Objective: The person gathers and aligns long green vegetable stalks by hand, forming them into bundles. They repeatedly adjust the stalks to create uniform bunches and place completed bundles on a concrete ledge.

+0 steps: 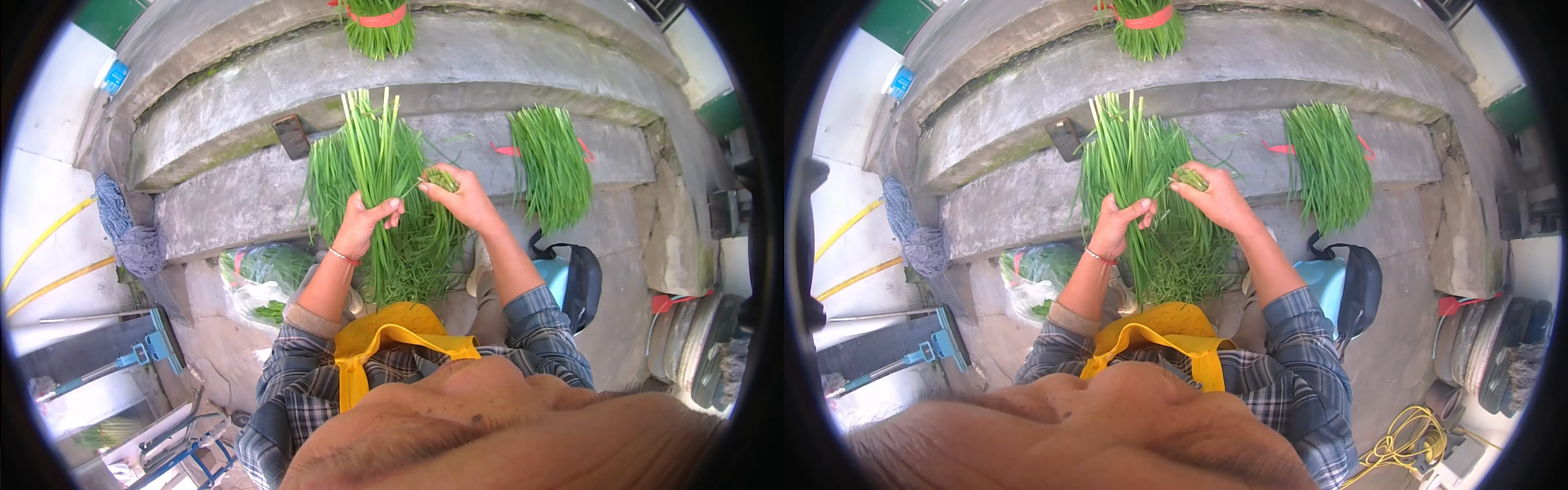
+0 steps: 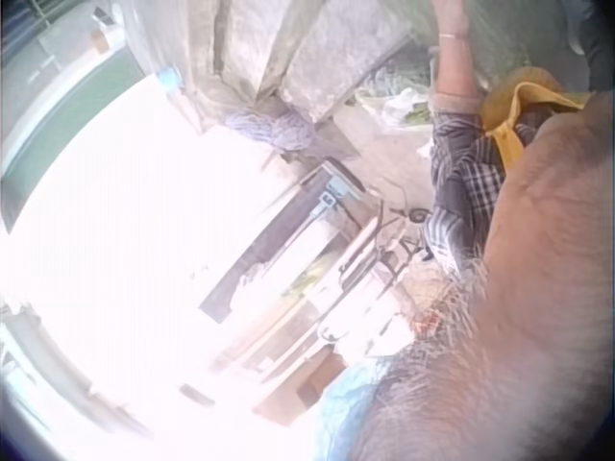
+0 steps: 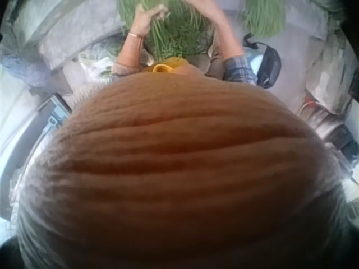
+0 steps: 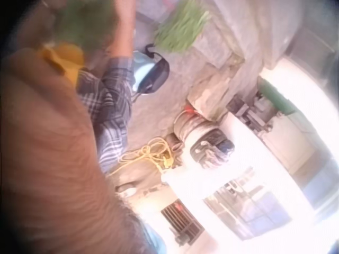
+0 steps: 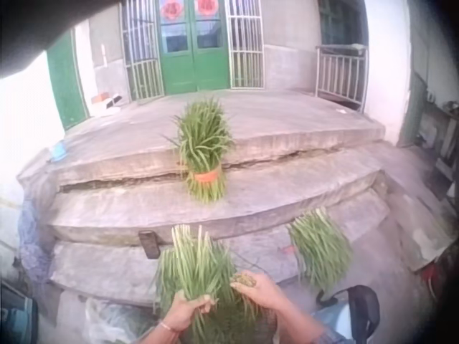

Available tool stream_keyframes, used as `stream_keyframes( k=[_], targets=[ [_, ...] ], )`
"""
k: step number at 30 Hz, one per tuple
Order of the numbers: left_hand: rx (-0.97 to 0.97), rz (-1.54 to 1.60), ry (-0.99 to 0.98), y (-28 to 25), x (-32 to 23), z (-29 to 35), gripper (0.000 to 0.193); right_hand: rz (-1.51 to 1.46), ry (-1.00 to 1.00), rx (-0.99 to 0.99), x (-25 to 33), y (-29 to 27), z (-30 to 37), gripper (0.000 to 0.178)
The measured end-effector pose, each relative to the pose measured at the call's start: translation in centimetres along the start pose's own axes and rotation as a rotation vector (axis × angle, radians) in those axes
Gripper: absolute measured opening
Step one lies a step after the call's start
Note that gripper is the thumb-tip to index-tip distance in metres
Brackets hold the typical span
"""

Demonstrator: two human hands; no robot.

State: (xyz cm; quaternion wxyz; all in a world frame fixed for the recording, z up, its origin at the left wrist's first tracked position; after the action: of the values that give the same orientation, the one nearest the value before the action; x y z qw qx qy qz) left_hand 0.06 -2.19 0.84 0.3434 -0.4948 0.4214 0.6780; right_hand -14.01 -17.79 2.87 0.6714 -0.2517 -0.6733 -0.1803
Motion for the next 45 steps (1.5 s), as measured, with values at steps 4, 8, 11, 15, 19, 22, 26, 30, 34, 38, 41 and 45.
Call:
stream_keyframes(
  k=[4,8,11,15,19,22,26,30,34,38,41,45],
  targets=[
    [-0.028,-0.05,0.053,-0.4,-0.3,-0.2,0.011,-0.116,0.011,-0.274,-1.7,-3.1,-1.2,0.025],
    [0.015,-0.161,0.027,-0.6,-0.4,0.1,0.01,-0.372,0.127,-0.395,-0.9,-2.9,-1.5,0.029],
    [0.076,-0.208,-0.002,-0.4,-0.2,0.1,0.009,-0.404,0.248,-0.298,-0.9,-2.3,-1.7,0.028],
    [0.108,-0.195,-0.002,-0.5,-0.4,0.2,0.01,-0.427,0.265,-0.309,-0.7,-3.0,-1.5,0.025],
    [0.126,-0.214,0.002,-0.5,-0.4,0.1,0.012,-0.368,0.297,-0.284,-1.6,-3.1,-1.7,0.021],
    [0.089,-0.173,-0.006,-0.2,-0.8,0.2,0.016,-0.393,0.288,-0.309,-1.2,-3.4,-1.5,0.02],
    [-0.013,-0.122,-0.011,-0.8,-1.2,0.2,0.02,-0.391,0.211,-0.323,-1.3,-4.3,-1.7,0.019],
    [-0.026,0.047,-0.04,-2.0,-0.6,0.2,0.013,-0.462,0.129,-0.506,-1.6,-5.3,-1.9,0.018],
    [-0.008,0.241,-0.051,-1.9,-0.9,0.1,0.015,-0.328,0.151,-0.457,-1.8,-5.1,-1.7,0.017],
    [-0.028,0.337,-0.063,-1.6,-0.9,0.3,0.018,-0.246,0.279,-0.444,-0.9,-3.9,-1.7,0.034],
    [-0.007,0.303,-0.086,-1.5,-0.7,0.3,0.018,-0.371,0.113,-0.398,-1.5,-4.2,-2.0,0.041],
    [0.035,0.232,-0.126,-1.9,-0.5,0.3,0.018,-0.359,0.005,-0.234,0.1,-3.8,-1.8,0.038]
  ],
)
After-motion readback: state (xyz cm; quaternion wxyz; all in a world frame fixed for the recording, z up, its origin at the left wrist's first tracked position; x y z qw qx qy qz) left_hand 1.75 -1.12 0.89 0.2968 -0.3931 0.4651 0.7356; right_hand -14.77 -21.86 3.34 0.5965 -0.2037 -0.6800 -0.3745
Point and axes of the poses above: each hand's wrist, its own z-axis away from the middle knuckle, its own y-axis out of the palm, x = y × z, the point moved 2 cm from there along -z, towards the middle knuckle, and after that the axes turned 10 degrees about -z, right-handed, at the moved point
